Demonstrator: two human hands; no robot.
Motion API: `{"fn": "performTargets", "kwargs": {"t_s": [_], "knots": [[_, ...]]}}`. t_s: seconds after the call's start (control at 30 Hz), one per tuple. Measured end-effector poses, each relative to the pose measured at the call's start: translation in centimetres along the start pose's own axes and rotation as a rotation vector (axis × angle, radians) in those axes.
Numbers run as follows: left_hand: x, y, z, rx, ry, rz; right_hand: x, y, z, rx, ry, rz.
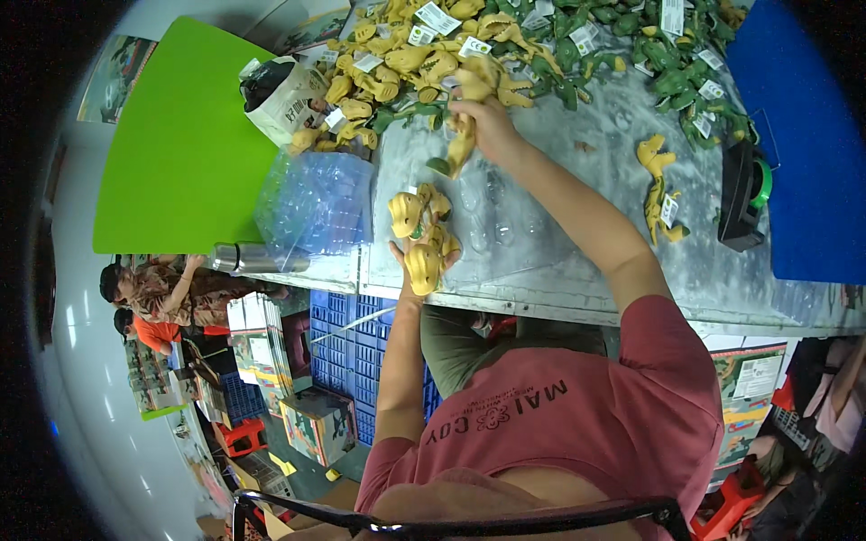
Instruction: The person folds cardboard packaging boxes and arranges dinosaur toy figures into plastic packaging trays by hand.
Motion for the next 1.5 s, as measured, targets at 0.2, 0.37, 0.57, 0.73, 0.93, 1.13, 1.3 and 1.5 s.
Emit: {"fn": "performTargets", "kwargs": {"t_s": [0.2, 0.37, 0.57, 0.73, 0.93, 1.13, 1.3, 1.5], "knots": [[0.0, -0.9, 0.1, -0.082, -0.005, -0.102, -5.7, 0.8, 1.8, -1.124, -0.517, -0.059], [-0.5, -2.9, -1.2, -0.174, -0.107, -0.093, -9.2, 0.9, 0.3, -1.35, -0.148, -0.135], [-1.1, -2.4, -1.0, -0.097, -0.113, -0.085, -14.4, 2.2, -3.6, -1.458, -0.566, 0.029], [-1.0, -2.3, -1.5, -0.038, -0.098, -0.055, -16.0, 0.4, -6.8, -1.445, -0.555, -0.064], [-0.8, -2.7, -1.9, -0.019, -0.129, -0.043, -18.2, 3.1, -5.4, -1.482, -0.803, 0.194], [-1.2, -2.4, -1.6, -0.036, -0.097, -0.084, -18.4, 4.4, -6.8, -1.678, -0.705, 0.409], [-1.2, -2.4, -1.6, -0.031, -0.115, -0.066, -18.6, 4.5, -7.5, -1.685, -0.777, 0.524], [-0.9, -2.6, -2.0, -0.048, -0.106, -0.093, -18.3, 4.5, -8.3, -1.796, -0.685, 0.326]]}}
Point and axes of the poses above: each hand's wrist, its own x-axis towards the middle knuckle, its own y-axis out of the palm, z = x × y, the point moved 7 cm from there along x, towards the middle knuckle, and after that the axes turned 14 degrees about y, right-handed, at the moved point
